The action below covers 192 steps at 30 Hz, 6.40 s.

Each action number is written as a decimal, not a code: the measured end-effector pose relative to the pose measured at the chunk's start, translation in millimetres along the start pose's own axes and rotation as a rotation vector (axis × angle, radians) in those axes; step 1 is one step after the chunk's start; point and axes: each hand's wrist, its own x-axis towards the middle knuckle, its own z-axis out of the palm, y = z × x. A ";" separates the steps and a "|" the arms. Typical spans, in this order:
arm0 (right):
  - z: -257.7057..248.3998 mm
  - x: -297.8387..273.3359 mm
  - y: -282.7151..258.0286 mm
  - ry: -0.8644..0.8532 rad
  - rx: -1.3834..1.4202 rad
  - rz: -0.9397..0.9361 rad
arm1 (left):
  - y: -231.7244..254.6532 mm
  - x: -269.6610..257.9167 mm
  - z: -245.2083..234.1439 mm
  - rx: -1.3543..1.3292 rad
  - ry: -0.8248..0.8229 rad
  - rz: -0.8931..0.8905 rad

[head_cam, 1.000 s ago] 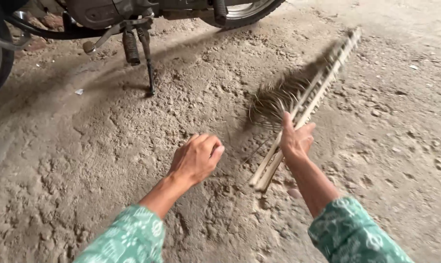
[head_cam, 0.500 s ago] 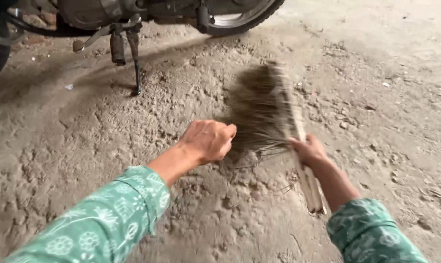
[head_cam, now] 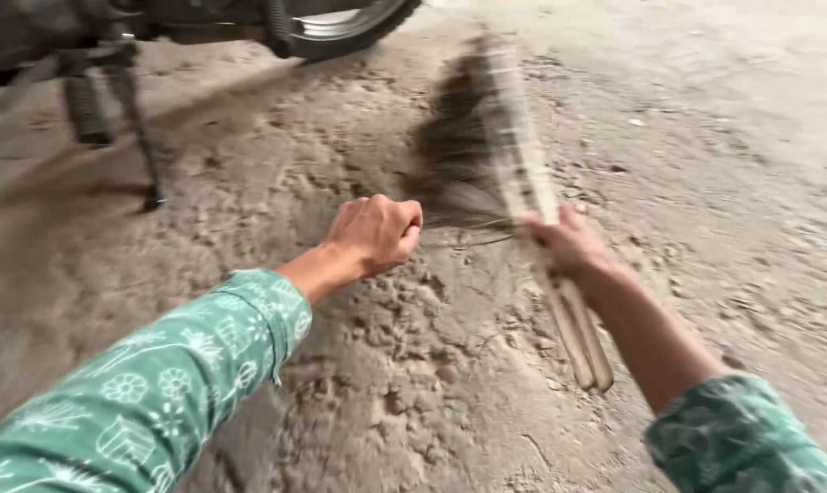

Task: The person sweeps a concrete floor with a broom, moving a cloth aside and then picking it up to sweep around a motorcycle.

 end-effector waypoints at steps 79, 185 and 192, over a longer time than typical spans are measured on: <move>19.0 142.7 17.8 -0.326 -0.180 -0.211 | -6.2 83.6 35.8 0.126 -0.004 -0.034; -138.6 86.3 33.4 0.029 -1.084 -0.240 | 3.9 76.7 -7.3 0.054 0.104 -0.057; -135.3 52.8 41.7 0.310 -0.915 -0.569 | 24.0 71.7 -17.4 0.089 0.178 -0.014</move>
